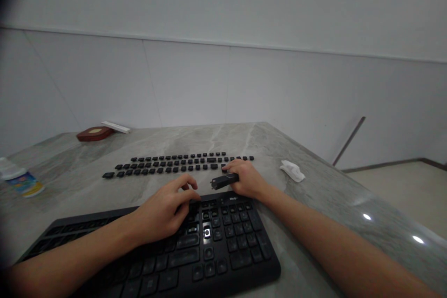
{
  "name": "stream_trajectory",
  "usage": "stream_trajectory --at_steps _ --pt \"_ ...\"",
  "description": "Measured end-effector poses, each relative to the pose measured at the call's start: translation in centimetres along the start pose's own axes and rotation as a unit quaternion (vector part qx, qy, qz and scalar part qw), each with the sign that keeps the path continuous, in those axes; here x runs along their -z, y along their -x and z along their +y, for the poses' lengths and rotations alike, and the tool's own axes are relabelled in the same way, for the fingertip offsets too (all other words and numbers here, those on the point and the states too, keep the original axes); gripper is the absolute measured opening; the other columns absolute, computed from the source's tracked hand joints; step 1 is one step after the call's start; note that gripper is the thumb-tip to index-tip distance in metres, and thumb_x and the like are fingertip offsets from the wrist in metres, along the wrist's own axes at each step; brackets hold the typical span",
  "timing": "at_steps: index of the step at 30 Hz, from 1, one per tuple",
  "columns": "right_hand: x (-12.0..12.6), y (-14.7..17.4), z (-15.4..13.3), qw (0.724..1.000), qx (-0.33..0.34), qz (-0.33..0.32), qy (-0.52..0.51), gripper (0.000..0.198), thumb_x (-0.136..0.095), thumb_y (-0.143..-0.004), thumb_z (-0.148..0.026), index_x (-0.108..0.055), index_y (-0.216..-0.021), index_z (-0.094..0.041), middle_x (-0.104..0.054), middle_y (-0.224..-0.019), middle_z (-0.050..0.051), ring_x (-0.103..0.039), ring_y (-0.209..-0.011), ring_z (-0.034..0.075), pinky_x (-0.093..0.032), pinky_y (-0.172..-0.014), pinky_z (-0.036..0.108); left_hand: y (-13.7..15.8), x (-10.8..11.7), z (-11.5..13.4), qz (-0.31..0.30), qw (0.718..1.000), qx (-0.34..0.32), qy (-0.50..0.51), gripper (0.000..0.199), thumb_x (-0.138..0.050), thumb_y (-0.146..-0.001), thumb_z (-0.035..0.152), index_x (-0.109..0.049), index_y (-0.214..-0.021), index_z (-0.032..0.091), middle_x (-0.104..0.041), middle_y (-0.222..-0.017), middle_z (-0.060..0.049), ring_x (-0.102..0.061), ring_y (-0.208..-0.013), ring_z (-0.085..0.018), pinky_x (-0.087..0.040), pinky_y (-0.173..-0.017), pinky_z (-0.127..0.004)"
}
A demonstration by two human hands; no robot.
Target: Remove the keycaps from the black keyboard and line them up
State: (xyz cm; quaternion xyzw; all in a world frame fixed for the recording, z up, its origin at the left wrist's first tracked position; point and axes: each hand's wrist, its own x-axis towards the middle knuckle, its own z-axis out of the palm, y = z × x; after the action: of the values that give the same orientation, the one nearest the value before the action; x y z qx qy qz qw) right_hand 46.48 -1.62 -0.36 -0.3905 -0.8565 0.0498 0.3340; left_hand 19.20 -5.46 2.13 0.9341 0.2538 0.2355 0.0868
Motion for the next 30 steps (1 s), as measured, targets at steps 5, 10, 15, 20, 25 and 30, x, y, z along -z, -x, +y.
stream_trajectory --at_steps 5,10,15,20,25,30 --pt "0.1 -0.1 -0.4 0.999 -0.023 0.009 -0.022 0.023 -0.057 -0.059 0.001 -0.066 -0.057 -0.020 -0.077 -0.099 0.008 -0.070 -0.096 0.026 -0.054 -0.087 0.043 0.0 0.0 -0.1 -0.006 1.000 0.004 0.001 0.032 -0.045 -0.080 0.002 -0.066 -0.100 0.015 -0.054 -0.112 -0.012 -0.058 -0.089 -0.021 -0.053 -0.082 -0.042" --pt "-0.1 0.2 -0.2 0.987 -0.107 0.106 -0.049 0.018 -0.058 -0.065 -0.008 -0.071 -0.062 -0.020 -0.078 -0.088 0.004 -0.071 -0.084 0.022 -0.054 -0.078 0.034 0.0 0.0 -0.1 -0.009 1.000 0.002 0.007 0.034 -0.045 -0.079 0.001 -0.066 -0.101 0.015 -0.054 -0.111 -0.012 -0.058 -0.090 -0.021 -0.053 -0.082 -0.042" --pt "0.0 0.5 2.0 0.922 -0.279 0.266 -0.035 0.037 -0.045 -0.085 -0.029 -0.077 -0.076 -0.012 -0.070 -0.059 0.007 -0.066 -0.061 0.021 -0.049 -0.061 0.031 0.1 0.0 -0.2 -0.013 1.000 0.004 0.011 0.034 -0.045 -0.078 0.001 -0.066 -0.101 0.015 -0.053 -0.112 -0.012 -0.057 -0.090 -0.021 -0.053 -0.083 -0.043" --pt "0.5 0.3 3.6 0.894 -0.369 0.252 -0.020 0.041 -0.042 -0.082 -0.026 -0.077 -0.071 -0.009 -0.072 -0.061 0.012 -0.068 -0.060 0.022 -0.049 -0.058 0.029 0.1 0.0 -0.2 -0.018 1.000 0.012 0.009 0.035 -0.045 -0.079 0.002 -0.066 -0.103 0.015 -0.053 -0.113 -0.012 -0.057 -0.092 -0.022 -0.053 -0.084 -0.043" --pt "0.6 0.0 2.3 0.913 -0.379 0.145 0.043 0.032 -0.050 -0.082 -0.025 -0.079 -0.075 -0.013 -0.075 -0.069 0.010 -0.070 -0.068 0.022 -0.047 -0.062 0.027 0.1 -0.1 -0.3 -0.015 1.000 0.009 0.010 0.035 -0.044 -0.079 0.002 -0.066 -0.103 0.016 -0.052 -0.113 -0.011 -0.057 -0.091 -0.021 -0.052 -0.084 -0.042" --pt "1.1 -0.5 0.0 0.928 -0.340 0.019 0.153 0.021 -0.060 -0.079 -0.024 -0.078 -0.074 -0.014 -0.075 -0.072 0.013 -0.069 -0.071 0.025 -0.043 -0.063 0.028 0.0 -0.2 -0.4 -0.013 1.000 0.007 0.014 0.035 -0.044 -0.079 0.001 -0.066 -0.103 0.016 -0.052 -0.113 -0.011 -0.057 -0.090 -0.021 -0.052 -0.084 -0.042"
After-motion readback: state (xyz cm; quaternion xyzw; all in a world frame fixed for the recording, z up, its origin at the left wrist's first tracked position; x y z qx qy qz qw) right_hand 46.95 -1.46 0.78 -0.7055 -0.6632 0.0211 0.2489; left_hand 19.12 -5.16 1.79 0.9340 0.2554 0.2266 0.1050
